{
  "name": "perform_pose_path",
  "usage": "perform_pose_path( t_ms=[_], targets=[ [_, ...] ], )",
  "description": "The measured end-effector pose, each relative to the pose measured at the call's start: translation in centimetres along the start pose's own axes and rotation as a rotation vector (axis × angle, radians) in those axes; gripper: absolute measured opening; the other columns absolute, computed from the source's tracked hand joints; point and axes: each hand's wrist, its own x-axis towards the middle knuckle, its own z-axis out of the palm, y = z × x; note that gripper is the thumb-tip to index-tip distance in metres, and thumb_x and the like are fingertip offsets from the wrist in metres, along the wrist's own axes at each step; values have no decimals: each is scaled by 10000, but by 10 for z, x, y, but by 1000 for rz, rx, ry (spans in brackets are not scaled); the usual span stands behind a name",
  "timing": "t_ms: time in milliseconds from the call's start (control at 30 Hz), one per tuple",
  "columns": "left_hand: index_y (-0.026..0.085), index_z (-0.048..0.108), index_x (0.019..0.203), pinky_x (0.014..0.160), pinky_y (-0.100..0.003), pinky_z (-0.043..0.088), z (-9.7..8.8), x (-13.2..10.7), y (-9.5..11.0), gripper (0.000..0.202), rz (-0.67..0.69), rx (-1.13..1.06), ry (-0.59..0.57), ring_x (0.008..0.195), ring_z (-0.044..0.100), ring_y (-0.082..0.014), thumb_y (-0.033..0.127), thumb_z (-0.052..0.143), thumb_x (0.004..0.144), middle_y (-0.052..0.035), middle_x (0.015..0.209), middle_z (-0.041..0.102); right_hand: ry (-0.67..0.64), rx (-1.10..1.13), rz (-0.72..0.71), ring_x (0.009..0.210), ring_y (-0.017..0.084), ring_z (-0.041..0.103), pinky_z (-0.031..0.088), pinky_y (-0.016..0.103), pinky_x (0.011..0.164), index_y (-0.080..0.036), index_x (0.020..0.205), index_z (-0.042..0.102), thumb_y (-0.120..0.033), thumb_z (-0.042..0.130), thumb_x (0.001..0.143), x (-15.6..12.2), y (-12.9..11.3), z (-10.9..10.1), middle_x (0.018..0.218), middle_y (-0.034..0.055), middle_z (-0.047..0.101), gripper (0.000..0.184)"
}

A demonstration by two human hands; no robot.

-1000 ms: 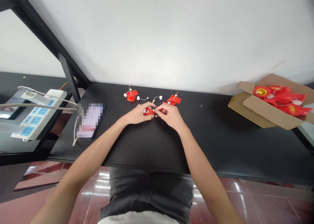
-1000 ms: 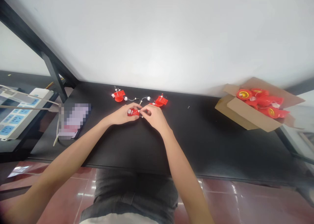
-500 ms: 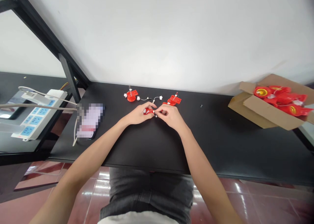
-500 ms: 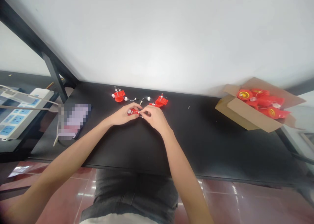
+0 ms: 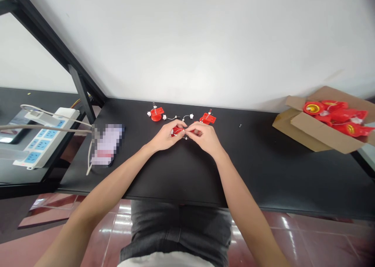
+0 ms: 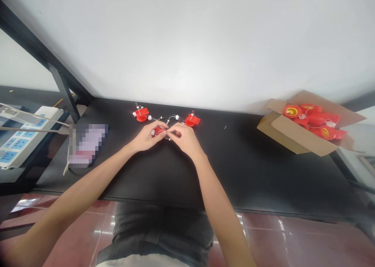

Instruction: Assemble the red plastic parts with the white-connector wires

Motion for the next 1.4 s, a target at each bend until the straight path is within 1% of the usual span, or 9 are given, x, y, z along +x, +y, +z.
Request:
perform_pose_path(
  t_ms=[267,667,833,900,1000,1167,1200,1300,1400],
  targets=[
    [192,619,1083,820,-304,511,-3,0,2,272,-24,35,11,827,626,-158,421,577,943,-26,914,650,-17,-26,38,647,147,537,458,320,666,-226,838,754,-319,666,915,-1,-5,-1,912,42,725,149],
    [198,613,1058,807,-304,495,-3,1,4,203,-5,37,-3,802,619,-152,361,566,945,-18,892,652,-2,-20,36,656,149,558,462,312,673,-215,832,742,-303,658,908,-1,-6,-1,832,31,703,144],
    [202,583,1096,804,-296,494,-6,4,-5,238,-86,-18,42,795,605,-146,385,582,943,-1,860,619,-8,-11,157,647,161,594,481,320,664,-217,972,741,-354,651,901,-1,-3,-2,822,33,717,179],
    [197,575,1088,823,-299,495,-7,5,-10,244,-138,-32,74,801,607,-143,381,591,929,1,859,614,-49,-39,202,615,154,576,465,312,640,-215,920,730,-347,659,892,-1,-2,-1,751,16,689,152],
    [195,572,1077,832,-306,500,-8,6,-15,242,-198,-32,99,809,613,-146,377,595,920,-5,862,633,-160,-138,254,588,144,545,427,298,607,-217,843,712,-313,685,874,-2,0,1,668,-11,636,104],
    [205,575,1132,856,-319,505,-10,4,-15,319,-221,12,94,837,614,-152,405,637,891,-15,929,654,-278,-239,284,595,135,539,393,279,584,-224,877,690,-236,693,860,-5,2,6,677,-28,630,21],
    [208,575,1154,879,-327,507,-12,4,-14,342,-225,26,80,863,620,-157,404,648,882,-20,965,658,-290,-238,291,599,134,541,392,277,585,-224,858,676,-223,685,862,-6,3,6,682,-29,631,10],
    [214,570,1202,969,-368,500,-17,3,-13,412,-221,82,45,1006,633,-193,371,693,842,-49,1104,654,-320,-243,312,605,136,531,392,283,593,-222,798,633,-214,661,880,-6,2,5,683,-30,617,88],
    [204,576,1132,1018,-393,491,-25,4,-11,372,-173,123,70,1092,612,-216,345,717,818,-72,1180,631,-317,-220,258,629,136,512,403,296,611,-220,779,621,-227,645,894,-6,1,4,738,-17,593,118]
  ],
)
